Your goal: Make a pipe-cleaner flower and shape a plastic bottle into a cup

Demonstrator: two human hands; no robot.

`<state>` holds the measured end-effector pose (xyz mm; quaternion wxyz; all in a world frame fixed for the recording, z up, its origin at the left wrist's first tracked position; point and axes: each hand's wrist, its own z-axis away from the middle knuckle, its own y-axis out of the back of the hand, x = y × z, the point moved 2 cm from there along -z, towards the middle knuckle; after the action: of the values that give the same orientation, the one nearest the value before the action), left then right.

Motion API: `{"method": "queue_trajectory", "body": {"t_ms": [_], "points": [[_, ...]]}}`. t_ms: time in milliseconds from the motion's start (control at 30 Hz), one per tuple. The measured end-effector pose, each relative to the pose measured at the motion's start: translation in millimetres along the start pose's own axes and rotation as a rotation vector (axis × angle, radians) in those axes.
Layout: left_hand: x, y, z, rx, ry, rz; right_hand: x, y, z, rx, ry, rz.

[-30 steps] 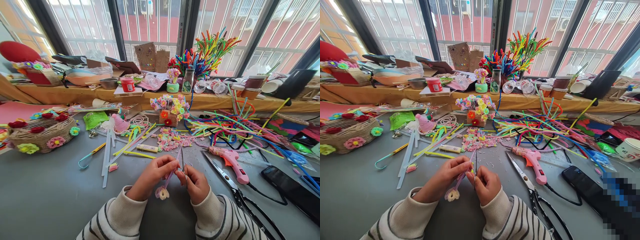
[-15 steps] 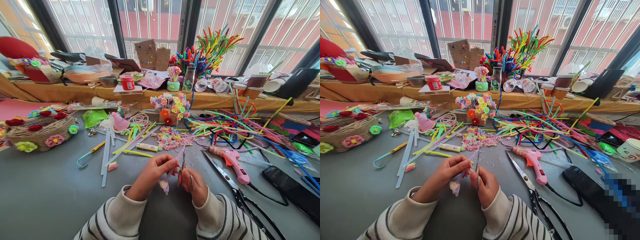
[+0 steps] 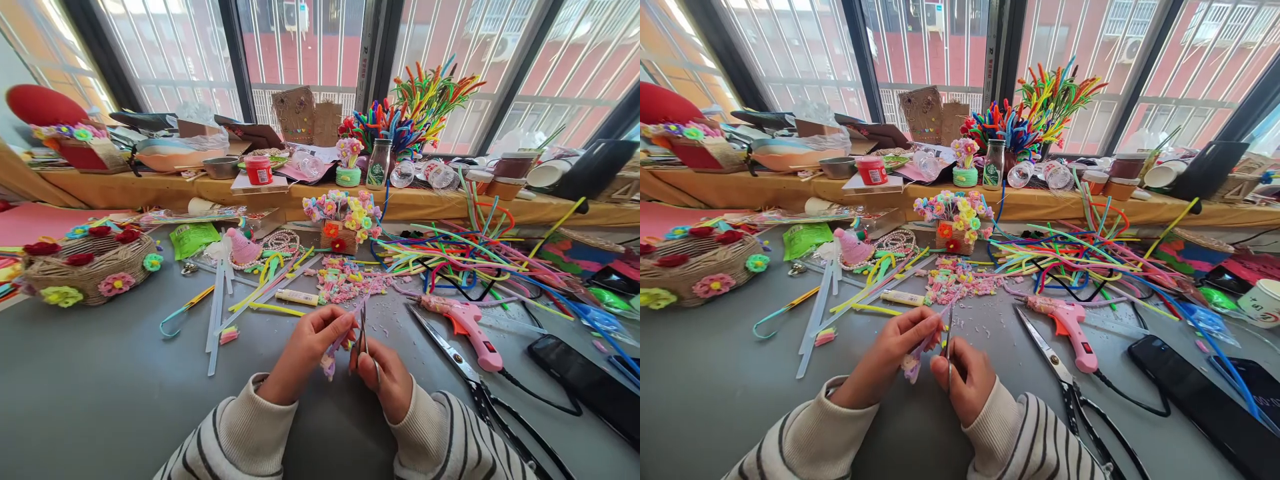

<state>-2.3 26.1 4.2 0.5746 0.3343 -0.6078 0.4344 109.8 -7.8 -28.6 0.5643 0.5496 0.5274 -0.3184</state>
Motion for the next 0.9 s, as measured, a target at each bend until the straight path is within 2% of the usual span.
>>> {"method": "queue_trajectory", "body": {"t_ms": [333, 467, 567, 700, 800, 900], "points": [[0.5, -3.5, 3.4, -0.099, -0.023, -0.112, -2.2, 1.2, 1.6, 0.059, 0.023, 0.076], [1.2, -3.1, 3.4, -0.087, -0.045, -0.113, 2.5, 0.7, 3.2, 0.178, -0.01, 0.143], [1.9, -2.7, 2.6, -0.07, -0.037, -0.097, 5.1, -0.4, 3.6, 0.21, 0.0, 0.18], [2.9, -2.5, 2.1, -0.051, -0.011, -0.095, 5.9, 0.4, 3.0, 0.159, -0.008, 0.151], [3.8, -4.0, 2.7, -0.095, -0.007, -0.124, 3.1, 1.5, 2.3, 0.07, -0.026, 0.055], [4.4, -5.0, 3.5, -0.135, -0.023, -0.129, 0.0, 2.6, 1.9, 0.064, -0.011, 0.024]]}}
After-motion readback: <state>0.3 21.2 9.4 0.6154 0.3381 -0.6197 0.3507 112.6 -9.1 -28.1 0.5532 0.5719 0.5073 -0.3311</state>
